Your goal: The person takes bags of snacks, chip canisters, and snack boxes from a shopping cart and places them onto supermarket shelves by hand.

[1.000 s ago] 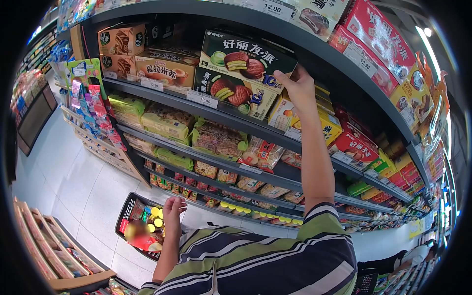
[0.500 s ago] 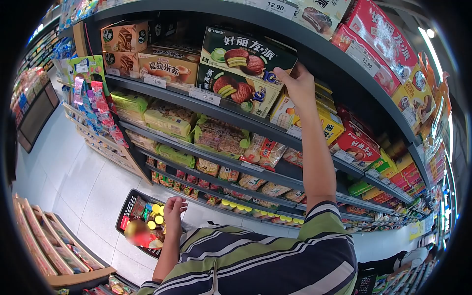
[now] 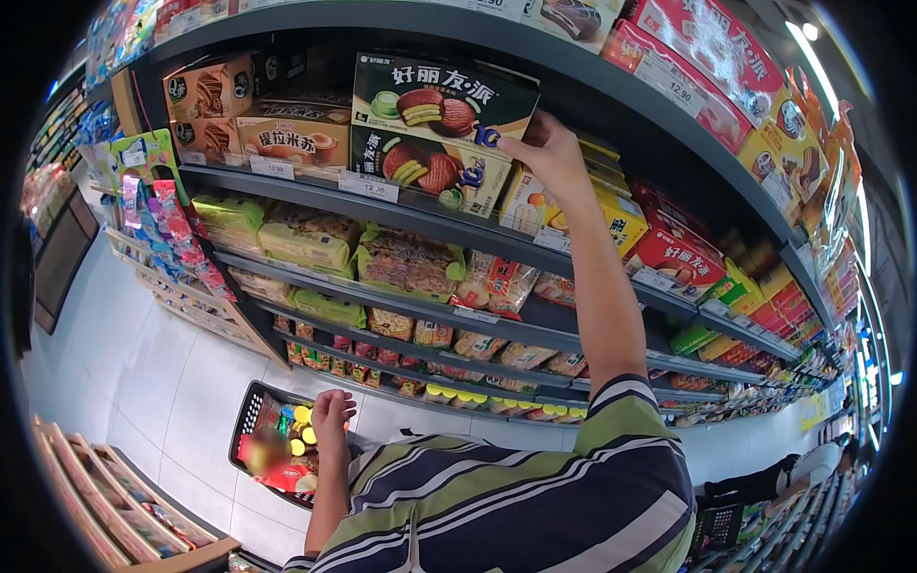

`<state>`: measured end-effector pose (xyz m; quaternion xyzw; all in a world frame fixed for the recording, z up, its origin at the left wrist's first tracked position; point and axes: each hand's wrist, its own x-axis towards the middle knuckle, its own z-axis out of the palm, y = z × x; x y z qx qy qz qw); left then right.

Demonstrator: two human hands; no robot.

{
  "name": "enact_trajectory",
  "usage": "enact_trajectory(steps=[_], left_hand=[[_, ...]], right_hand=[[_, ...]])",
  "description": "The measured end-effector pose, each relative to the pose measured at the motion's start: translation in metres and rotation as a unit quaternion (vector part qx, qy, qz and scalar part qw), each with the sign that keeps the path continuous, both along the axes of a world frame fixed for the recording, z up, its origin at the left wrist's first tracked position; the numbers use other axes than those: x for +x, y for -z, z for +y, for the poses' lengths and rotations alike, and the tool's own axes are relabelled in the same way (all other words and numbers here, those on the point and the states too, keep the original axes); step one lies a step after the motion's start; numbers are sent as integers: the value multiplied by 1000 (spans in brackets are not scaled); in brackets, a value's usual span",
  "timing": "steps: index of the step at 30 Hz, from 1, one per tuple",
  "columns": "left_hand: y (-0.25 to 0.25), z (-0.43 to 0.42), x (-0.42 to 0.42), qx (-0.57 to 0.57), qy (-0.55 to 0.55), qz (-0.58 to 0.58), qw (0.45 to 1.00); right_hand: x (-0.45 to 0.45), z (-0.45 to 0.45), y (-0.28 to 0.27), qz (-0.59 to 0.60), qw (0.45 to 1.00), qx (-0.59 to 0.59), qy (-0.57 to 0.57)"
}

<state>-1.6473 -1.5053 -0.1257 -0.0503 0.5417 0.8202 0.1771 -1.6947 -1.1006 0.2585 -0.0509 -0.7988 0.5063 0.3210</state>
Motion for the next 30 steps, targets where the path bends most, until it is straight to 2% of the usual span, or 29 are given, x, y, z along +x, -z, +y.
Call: enact_trajectory(steps=[6, 12, 30], left_hand=[[0, 2, 0, 3, 5, -4, 1000], [0, 2, 2, -2, 8, -4, 1000], [10, -3, 7, 3, -9, -19, 1000]], right_hand=[[7, 8, -1, -35, 998, 51, -28], [14, 3, -8, -96, 992, 82, -5], [13, 13, -12, -125, 987, 102, -21]])
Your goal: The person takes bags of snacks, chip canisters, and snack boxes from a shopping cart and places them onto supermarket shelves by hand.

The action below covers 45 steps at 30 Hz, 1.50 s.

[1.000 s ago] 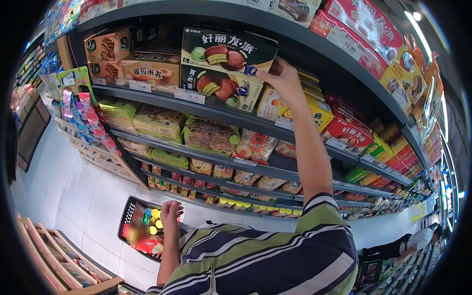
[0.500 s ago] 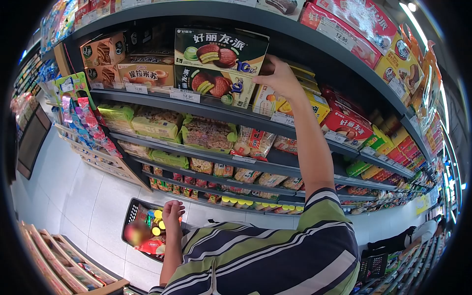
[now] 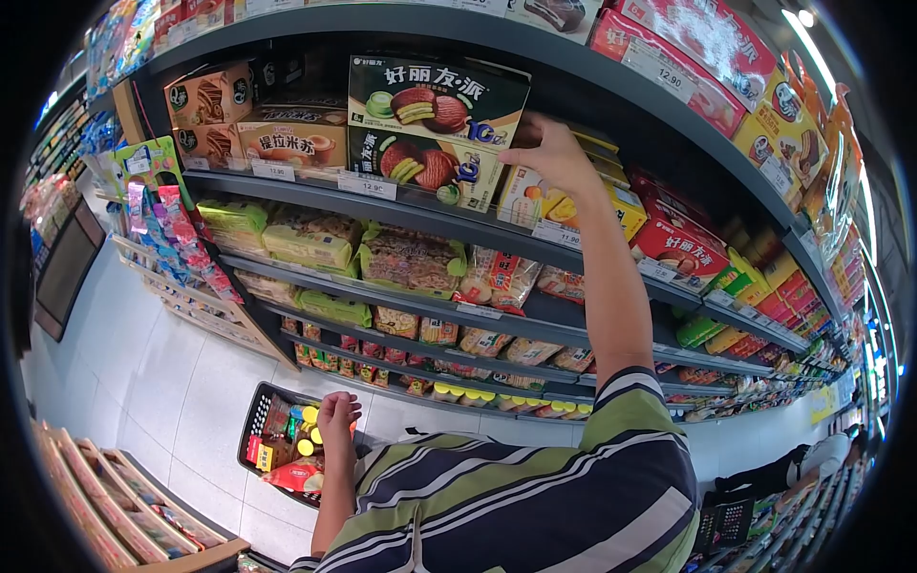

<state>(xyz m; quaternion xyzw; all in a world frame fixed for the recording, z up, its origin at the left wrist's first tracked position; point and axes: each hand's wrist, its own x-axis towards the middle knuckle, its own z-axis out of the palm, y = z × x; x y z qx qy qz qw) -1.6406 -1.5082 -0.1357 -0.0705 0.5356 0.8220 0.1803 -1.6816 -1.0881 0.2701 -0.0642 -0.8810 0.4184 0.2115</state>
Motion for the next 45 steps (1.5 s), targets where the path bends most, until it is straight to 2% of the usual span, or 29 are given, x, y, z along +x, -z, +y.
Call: enact_trajectory(steps=[12, 18, 21, 24, 33, 45], left_hand=[[1, -5, -3, -2, 4, -7, 1000], [3, -6, -4, -6, 6, -4, 1000], [1, -5, -4, -11, 10, -4, 1000], [1, -4, -4, -16, 15, -4, 1000], [5, -4, -5, -25, 16, -2, 1000], [13, -5, -12, -22, 24, 11, 999]], right_hand=[[-3, 13, 4, -13, 999, 33, 10], [-2, 11, 6, 9, 999, 20, -26], [-3, 16, 7, -8, 999, 36, 13], [-6, 23, 12, 10, 998, 65, -4], [-4, 12, 8, -2, 1000, 12, 16], [-3, 8, 9, 12, 999, 26, 20]])
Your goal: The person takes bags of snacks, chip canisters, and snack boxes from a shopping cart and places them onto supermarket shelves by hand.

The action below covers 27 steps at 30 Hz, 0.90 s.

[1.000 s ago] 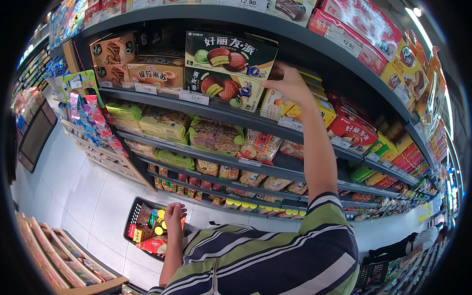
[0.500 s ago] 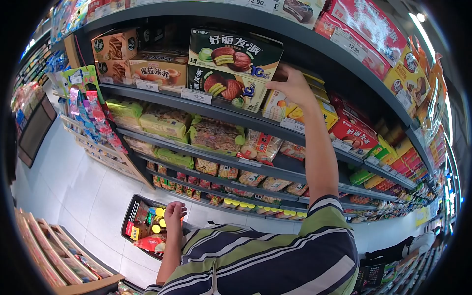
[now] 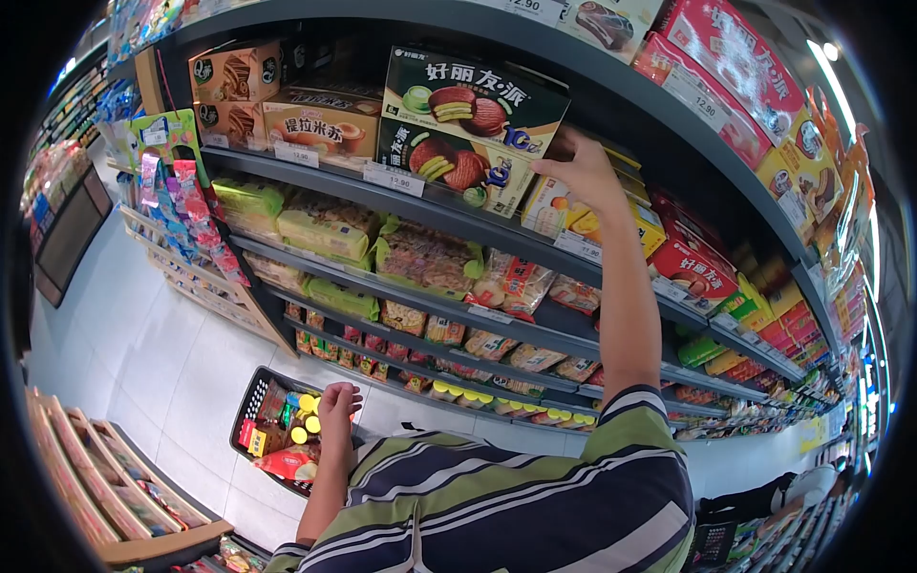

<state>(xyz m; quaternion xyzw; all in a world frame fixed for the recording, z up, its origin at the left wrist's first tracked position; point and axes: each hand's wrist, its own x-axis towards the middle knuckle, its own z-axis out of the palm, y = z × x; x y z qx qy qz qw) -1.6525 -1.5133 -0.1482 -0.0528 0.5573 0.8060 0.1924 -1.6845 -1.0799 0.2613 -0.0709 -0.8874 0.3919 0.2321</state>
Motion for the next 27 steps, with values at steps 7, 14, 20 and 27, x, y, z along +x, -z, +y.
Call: enact_trajectory(steps=[7, 14, 20, 27], left_hand=[[6, -3, 1, -9, -8, 18, 1000], [6, -11, 7, -10, -39, 27, 999], [47, -37, 20, -61, -38, -34, 997], [133, -81, 27, -175, -65, -123, 975]], right_hand=[[-2, 6, 1, -10, 1000, -5, -22], [-7, 17, 9, -21, 999, 45, 15], [4, -24, 35, 25, 973, 174, 152], [35, -100, 120, 278, 848, 376, 249]])
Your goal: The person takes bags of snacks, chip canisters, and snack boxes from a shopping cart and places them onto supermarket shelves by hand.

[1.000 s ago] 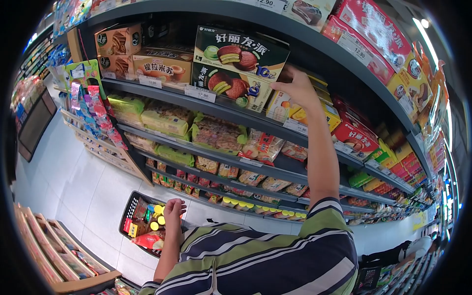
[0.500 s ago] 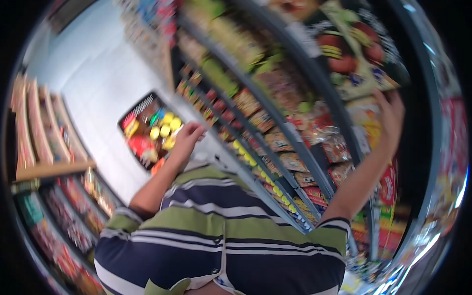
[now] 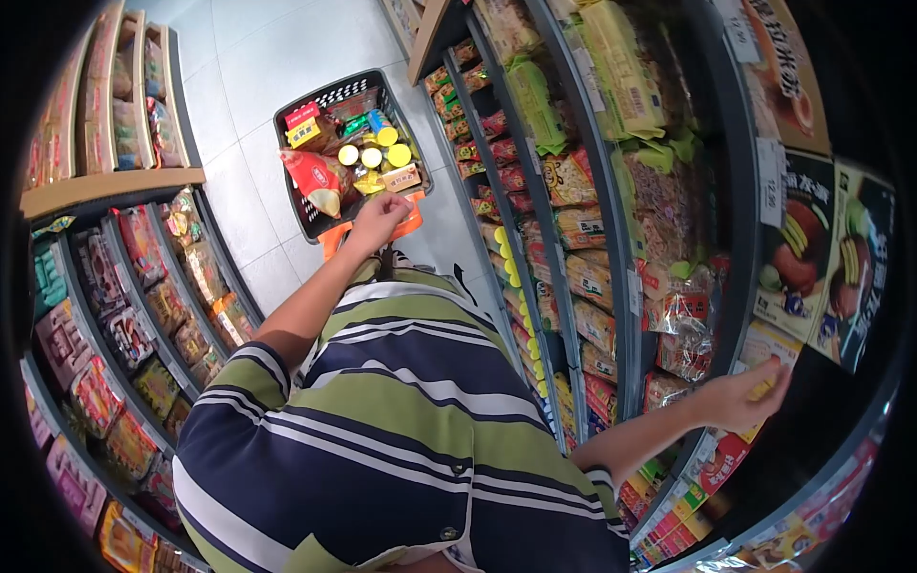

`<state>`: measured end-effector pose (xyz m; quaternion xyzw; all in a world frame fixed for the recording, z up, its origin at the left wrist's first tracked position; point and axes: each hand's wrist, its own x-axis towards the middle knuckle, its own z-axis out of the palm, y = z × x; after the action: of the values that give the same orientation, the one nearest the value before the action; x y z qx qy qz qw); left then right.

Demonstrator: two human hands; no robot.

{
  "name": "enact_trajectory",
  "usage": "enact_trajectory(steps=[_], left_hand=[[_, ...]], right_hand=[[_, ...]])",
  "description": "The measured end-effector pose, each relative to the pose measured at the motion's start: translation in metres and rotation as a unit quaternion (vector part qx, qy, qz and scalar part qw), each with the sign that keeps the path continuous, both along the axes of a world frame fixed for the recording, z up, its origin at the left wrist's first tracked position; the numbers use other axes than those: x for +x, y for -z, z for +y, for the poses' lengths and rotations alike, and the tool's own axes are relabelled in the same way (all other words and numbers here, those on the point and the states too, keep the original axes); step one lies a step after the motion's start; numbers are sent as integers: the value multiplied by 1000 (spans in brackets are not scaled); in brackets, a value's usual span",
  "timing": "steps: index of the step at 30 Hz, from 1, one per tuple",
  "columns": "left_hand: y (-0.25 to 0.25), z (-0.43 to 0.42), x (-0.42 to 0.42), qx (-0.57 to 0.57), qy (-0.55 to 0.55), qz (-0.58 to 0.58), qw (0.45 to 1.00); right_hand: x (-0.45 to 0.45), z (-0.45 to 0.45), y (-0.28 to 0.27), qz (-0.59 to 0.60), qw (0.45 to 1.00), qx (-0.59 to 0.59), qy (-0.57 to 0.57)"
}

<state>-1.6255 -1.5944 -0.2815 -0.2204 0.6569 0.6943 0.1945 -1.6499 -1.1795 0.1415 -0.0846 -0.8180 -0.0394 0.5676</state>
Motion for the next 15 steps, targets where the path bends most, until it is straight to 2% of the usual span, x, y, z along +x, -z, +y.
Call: enact_trajectory(steps=[2, 3, 4, 6, 7, 10, 13, 15], left_hand=[[25, -11, -4, -76, -3, -13, 997], [45, -15, -7, -124, 17, -36, 991], [64, -16, -11, -149, 21, -58, 987], [95, -17, -23, -197, 27, -98, 975], [92, -21, -36, -176, 59, -166, 969], [146, -13, -56, -283, 77, -188, 937], [174, -4, -84, -302, 75, -256, 915], [197, 1, -101, -289, 82, -293, 908]], right_hand=[[3, -27, 48, -81, 984, -111, -113], [6, -54, 69, -183, 962, -155, -130], [9, -80, 90, -282, 928, -197, -143], [12, -107, 130, -471, 833, -192, -218], [18, -119, 151, -533, 792, -196, -224], [48, -126, 206, -689, 664, -213, -199], [76, -113, 245, -763, 553, -299, -151], [95, -100, 262, -786, 520, -327, -72]])
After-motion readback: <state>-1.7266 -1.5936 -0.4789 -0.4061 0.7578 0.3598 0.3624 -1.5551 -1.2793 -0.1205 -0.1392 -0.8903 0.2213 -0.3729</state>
